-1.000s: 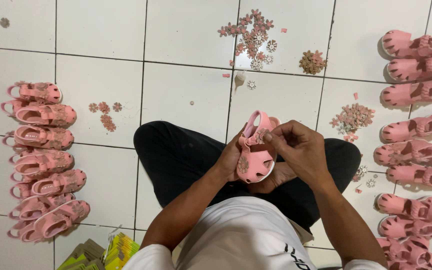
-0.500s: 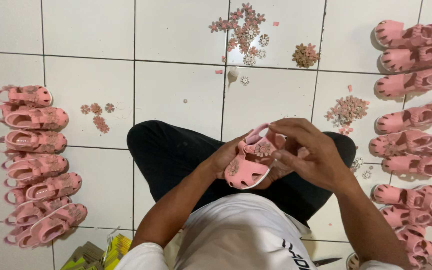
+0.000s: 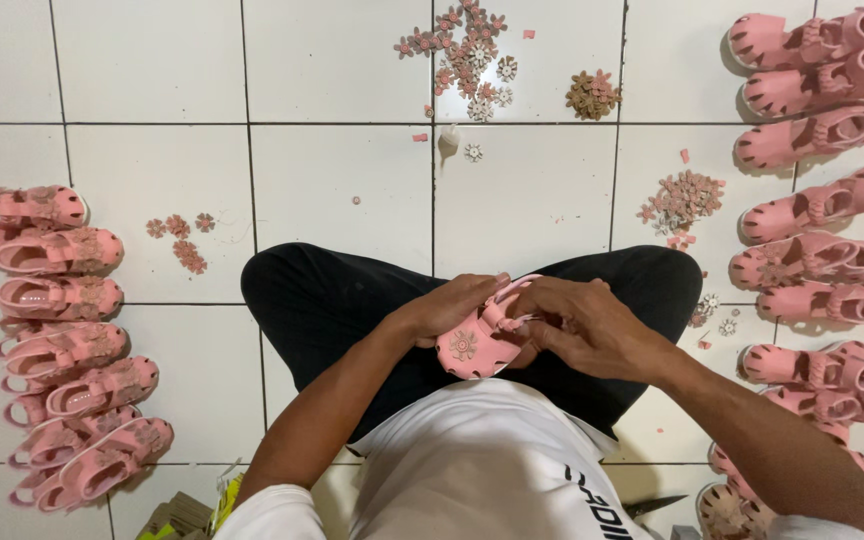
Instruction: The person sits on the floor and decorates pink sandals by applying glue and attaching small flower-shaped embellishments. They handle multiple sandals one at a time, applying glue to specific spots and pressing the decorations into place.
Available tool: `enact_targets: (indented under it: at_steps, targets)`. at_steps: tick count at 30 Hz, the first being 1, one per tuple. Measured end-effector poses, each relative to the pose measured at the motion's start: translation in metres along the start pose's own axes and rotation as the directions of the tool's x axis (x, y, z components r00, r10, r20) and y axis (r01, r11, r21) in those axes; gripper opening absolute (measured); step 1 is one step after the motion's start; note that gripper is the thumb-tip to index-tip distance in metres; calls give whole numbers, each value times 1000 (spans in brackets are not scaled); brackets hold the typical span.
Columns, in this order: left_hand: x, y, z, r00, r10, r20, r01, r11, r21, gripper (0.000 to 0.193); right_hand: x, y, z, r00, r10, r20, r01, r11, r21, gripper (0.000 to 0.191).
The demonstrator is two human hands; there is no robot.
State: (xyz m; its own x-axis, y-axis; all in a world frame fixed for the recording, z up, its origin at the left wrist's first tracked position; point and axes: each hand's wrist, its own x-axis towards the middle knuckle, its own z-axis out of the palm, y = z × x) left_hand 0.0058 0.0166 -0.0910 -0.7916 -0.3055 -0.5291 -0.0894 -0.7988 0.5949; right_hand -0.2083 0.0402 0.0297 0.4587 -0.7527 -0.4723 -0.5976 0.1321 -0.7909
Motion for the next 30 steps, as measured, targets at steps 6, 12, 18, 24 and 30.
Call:
enact_targets:
  at_steps: [6,12,18,24,30]
  targets:
    - [6,-7,-10,984,-10,177,2,999,46,64,-1,17,9,984,-171,-58,173,984,33,17]
    - [8,1,-13,971,-51,233,36,997,69,60,-3,7,3,996,-85,39,81,991,103,21]
    - [8,11,-14,982,-78,172,59,991,118,60,-8,-12,-15,987,-149,67,149,989,-4,41]
    - [10,7,-15,972,-54,228,44,998,50,59,-7,-12,-8,998,15,55,-8,992,-125,27]
    - [11,1,-18,964,-66,256,46,996,81,61,-7,-5,3,996,-88,-26,85,990,-111,18]
